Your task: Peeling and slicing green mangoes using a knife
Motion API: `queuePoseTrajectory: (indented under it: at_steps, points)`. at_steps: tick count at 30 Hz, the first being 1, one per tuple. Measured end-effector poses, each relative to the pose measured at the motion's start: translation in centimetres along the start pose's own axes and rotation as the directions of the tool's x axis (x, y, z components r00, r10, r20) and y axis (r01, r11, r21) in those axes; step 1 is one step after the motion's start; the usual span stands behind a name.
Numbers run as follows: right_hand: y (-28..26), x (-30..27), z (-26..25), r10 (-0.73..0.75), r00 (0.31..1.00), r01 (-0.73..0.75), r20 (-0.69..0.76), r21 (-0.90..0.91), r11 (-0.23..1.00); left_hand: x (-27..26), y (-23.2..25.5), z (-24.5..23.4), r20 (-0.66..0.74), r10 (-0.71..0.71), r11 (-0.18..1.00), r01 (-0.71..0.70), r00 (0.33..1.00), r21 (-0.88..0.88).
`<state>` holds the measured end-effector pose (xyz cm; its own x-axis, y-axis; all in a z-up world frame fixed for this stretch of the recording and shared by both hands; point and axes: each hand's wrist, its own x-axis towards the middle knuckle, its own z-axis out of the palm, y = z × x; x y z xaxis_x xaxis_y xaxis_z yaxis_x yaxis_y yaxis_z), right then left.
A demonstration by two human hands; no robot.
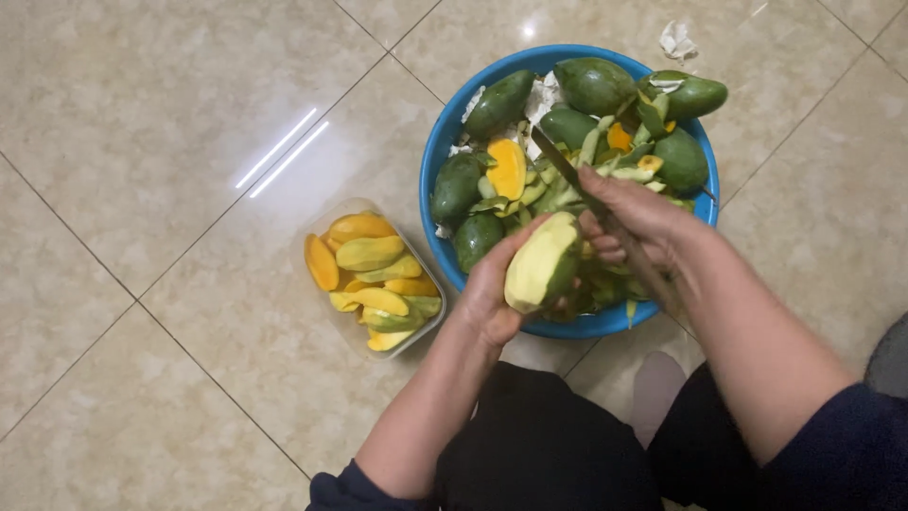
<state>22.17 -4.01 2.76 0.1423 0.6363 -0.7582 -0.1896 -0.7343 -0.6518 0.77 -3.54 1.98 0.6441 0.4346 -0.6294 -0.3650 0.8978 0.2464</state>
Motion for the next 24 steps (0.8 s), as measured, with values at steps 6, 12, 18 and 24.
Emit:
queuePoseTrajectory:
  at_steps: [6,12,18,24]
  points:
    - [-5.6,-4.2,-2.1,-0.043,0.999,0.041,0.002,-0.385,0.922,4.0,0.5,-3.6,-0.152,-0.067,0.998,0.062,0.986,-0.033]
    - [-11.5,-12.9,0.5,-0.154,0.972,-0.003,-0.176,-0.668,0.744,0.5,2.5,-0.3,-0.147,-0.031,0.993,0.047,0.989,0.106]
    - [-11.7,-16.2,1.1,-0.249,0.954,0.052,-0.165,-0.729,0.682,-4.8,4.6,5.3,-0.361,-0.004,0.954,0.111,0.932,0.277]
    - [-12.3,-16.2,4.4,-0.298,0.949,0.095,-0.1,-0.814,0.573,-7.3,7.0,5.8,-0.269,0.153,0.91,-0.029,0.951,0.415]
